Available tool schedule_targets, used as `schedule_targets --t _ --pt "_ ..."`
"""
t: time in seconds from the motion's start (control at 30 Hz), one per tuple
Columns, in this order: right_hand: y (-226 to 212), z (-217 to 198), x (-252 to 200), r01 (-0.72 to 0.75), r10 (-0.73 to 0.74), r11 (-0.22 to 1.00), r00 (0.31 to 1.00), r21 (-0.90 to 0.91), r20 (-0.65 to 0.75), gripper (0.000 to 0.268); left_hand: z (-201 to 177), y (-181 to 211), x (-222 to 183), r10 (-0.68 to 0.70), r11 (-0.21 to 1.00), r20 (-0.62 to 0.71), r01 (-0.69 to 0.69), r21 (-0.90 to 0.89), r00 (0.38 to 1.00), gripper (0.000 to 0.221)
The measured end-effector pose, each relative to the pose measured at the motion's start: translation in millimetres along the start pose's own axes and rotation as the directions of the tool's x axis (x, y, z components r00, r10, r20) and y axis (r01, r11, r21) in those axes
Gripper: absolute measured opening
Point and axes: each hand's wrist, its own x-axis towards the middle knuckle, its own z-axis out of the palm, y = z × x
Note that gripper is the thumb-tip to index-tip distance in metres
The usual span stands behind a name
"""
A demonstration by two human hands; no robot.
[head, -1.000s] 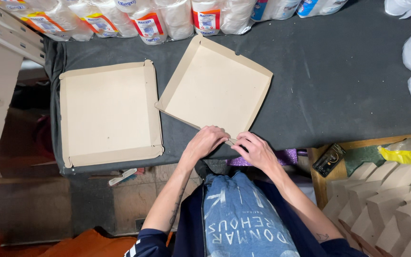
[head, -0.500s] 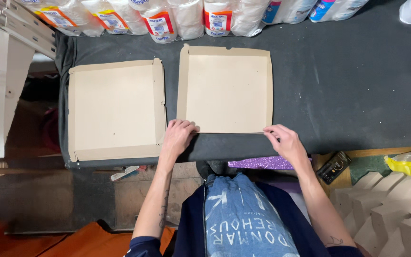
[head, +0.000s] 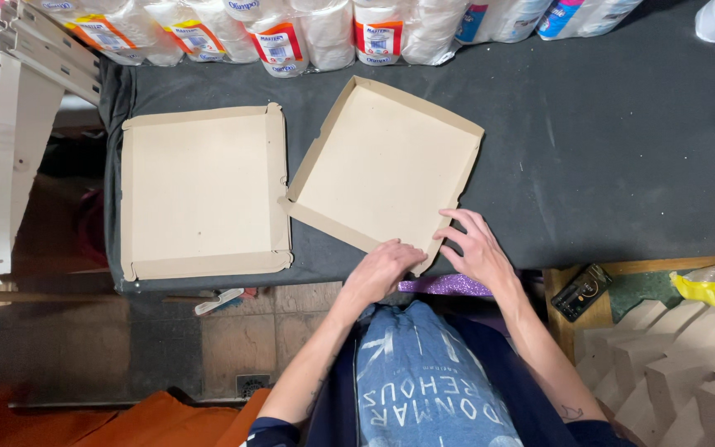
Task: The person assembles cardboard pizza boxes by folding the pre-scored flaps and stacking the finished boxes on a work surface.
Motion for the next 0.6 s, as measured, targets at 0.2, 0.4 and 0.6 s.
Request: schedule_targets --t 0.2,0.4,0.6 --pt "-19 4 -25 0.189 -0.176 0.976 0.977 0.105 -0.118 0.012 -32 -34 -7 -0.088 0.996 -0.043 0.088 0.004 0.995 0.019" --pt "-24 20 -29 0.093 -0.076 0.991 0.984 0.098 -0.161 0.010 -43 -30 11 -0.137 0.990 0.032 0.137 -0.016 0.990 0.024" --pt "-46 14 -4 -0.013 0.030 0.988 0.994 0.156 -0.106 0.019 -41 -30 13 -0.160 0.987 0.050 0.161 -0.016 0.986 0.023"
